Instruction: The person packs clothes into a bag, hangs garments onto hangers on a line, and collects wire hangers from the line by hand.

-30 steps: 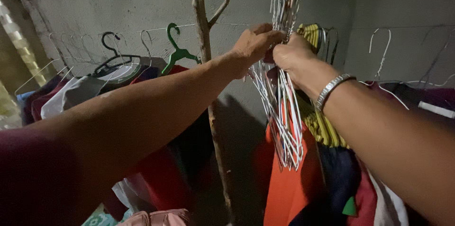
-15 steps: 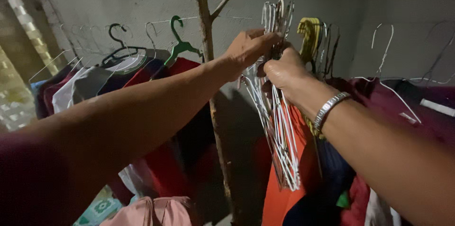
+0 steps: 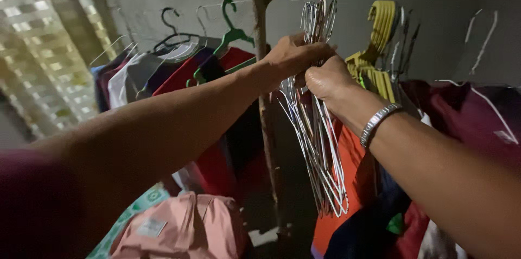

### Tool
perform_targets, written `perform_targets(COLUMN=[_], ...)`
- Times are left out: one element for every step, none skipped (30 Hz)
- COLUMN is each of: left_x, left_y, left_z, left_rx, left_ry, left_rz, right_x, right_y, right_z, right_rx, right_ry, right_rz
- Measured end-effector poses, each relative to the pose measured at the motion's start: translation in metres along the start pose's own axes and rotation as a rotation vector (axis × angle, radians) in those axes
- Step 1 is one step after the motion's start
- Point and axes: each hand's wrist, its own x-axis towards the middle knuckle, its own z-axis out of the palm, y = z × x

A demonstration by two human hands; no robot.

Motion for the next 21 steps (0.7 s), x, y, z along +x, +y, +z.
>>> perform_targets(left_x=[-0.004, -0.006, -0.01, -0.014, -0.018, -0.022, -0.027, -0.033, -0.039, -0.044, -0.049, -0.053, -0.057, -0.059, -0.062, -0.065, -0.067, -0.067, -0.066, -0.066, -0.068], left_y=[-0.001, -0.002, -0.004, -0.007, -0.01, -0.013, -0.015, -0.018, -0.021, -0.022, -0.023, -0.024, -0.025, -0.026, -0.027, -0.028, -0.029, -0.027, -0.023, -0.02, -0.017], left_z=[0.002, 0.003, 0.004, 0.004, 0.005, 0.006, 0.007, 0.009, 0.01, 0.012, 0.013, 0.015, 0.018, 0.019, 0.018, 0.02, 0.02, 0.023, 0.027, 0.031, 0.034], left_rx=[0.021, 0.041, 0.045, -0.009, -0.063, -0.061, -0.084, -0.107, -0.105, -0.106, -0.107, -0.102, -0.006, 0.088, 0.092, -0.08, -0.251, -0.25, -0.193, -0.137, -0.137], left_ry=[0.019, 0.038, 0.049, 0.032, 0.016, 0.03, 0.057, 0.085, 0.099, 0.125, 0.151, 0.163, 0.204, 0.238, 0.245, 0.186, 0.123, 0.124, 0.15, 0.174, 0.174], left_rz=[-0.034, -0.069, -0.082, -0.055, -0.028, -0.043, -0.047, -0.049, -0.064, -0.091, -0.117, -0.126, -0.166, -0.204, -0.212, -0.086, 0.039, 0.038, -0.019, -0.074, -0.074], right_x=[-0.002, -0.005, -0.008, -0.011, -0.015, -0.018, -0.022, -0.025, -0.029, -0.032, -0.036, -0.038, -0.039, -0.041, -0.043, -0.046, -0.05, -0.054, -0.058, -0.06, -0.062], right_y=[0.001, 0.002, 0.003, 0.005, 0.007, 0.008, 0.009, 0.009, 0.01, 0.011, 0.013, 0.014, 0.015, 0.016, 0.016, 0.017, 0.018, 0.018, 0.018, 0.02, 0.022], right_z=[-0.001, -0.002, -0.002, -0.001, 0.001, 0.003, 0.004, 0.007, 0.01, 0.012, 0.014, 0.015, 0.017, 0.017, 0.017, 0.017, 0.017, 0.016, 0.015, 0.013, 0.012], right_rx=[0.004, -0.079, -0.163, -0.16, -0.161, -0.164, -0.162, -0.081, -0.001, 0.002, -0.019, -0.04, -0.036, -0.056, -0.075, -0.074, -0.072, -0.072, -0.071, 0.004, 0.078], right_ry=[-0.015, -0.01, -0.006, -0.024, -0.053, -0.086, -0.106, -0.127, -0.147, -0.167, -0.172, -0.172, -0.188, -0.196, -0.204, -0.209, -0.167, -0.122, -0.124, -0.121, -0.119], right_rz=[0.003, 0.015, 0.025, 0.027, 0.042, 0.058, 0.061, 0.084, 0.108, 0.108, 0.086, 0.063, 0.063, 0.107, 0.151, 0.151, 0.133, 0.115, 0.116, 0.105, 0.095])
